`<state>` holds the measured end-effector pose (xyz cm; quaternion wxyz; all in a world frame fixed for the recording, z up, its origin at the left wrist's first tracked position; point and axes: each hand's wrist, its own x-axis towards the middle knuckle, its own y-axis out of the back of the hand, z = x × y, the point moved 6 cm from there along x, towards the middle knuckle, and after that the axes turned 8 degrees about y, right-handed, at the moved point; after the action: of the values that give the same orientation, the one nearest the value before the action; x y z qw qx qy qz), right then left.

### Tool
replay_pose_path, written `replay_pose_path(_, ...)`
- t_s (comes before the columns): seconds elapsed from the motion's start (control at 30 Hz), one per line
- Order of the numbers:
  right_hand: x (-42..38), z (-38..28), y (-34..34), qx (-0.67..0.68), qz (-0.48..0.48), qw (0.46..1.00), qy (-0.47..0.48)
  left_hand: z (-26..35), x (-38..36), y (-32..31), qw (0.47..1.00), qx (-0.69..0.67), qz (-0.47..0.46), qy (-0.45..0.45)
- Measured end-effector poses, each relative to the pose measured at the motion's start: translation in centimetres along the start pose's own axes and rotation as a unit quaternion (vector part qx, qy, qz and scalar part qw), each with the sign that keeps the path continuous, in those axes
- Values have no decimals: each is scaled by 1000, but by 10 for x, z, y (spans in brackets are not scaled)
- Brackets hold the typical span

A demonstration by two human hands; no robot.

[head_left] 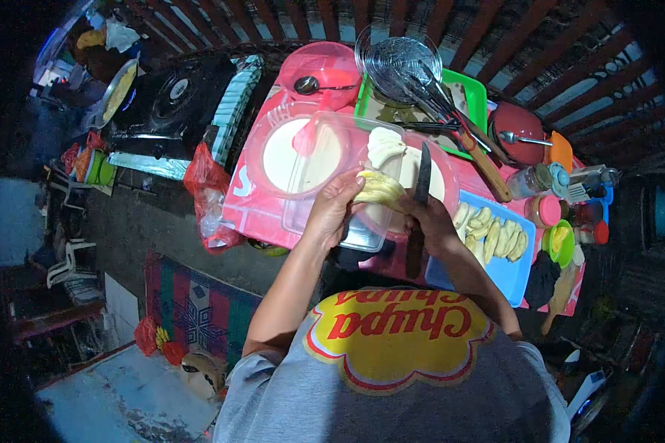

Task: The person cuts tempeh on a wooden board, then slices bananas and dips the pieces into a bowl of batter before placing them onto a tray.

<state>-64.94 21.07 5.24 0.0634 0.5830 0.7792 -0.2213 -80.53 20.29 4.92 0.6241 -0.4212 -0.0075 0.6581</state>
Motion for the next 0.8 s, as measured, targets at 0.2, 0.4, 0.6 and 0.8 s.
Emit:
replay_pose_path(0.2,3,9,-9,32,18,999,-33,5,-4,11,999,-11,51,12)
replay_pose_path(0.4,9,18,-14,-13,29,999,-9,0,3,22,998,10,50,26)
replay_pose_path(0.6,40,33,2,-162,60,985,20,-18,37,42,990,109,93,-4)
replay_pose_path(0.8,60,27,12,-254,58,961,97,-5,36,33,900,379,101,-190)
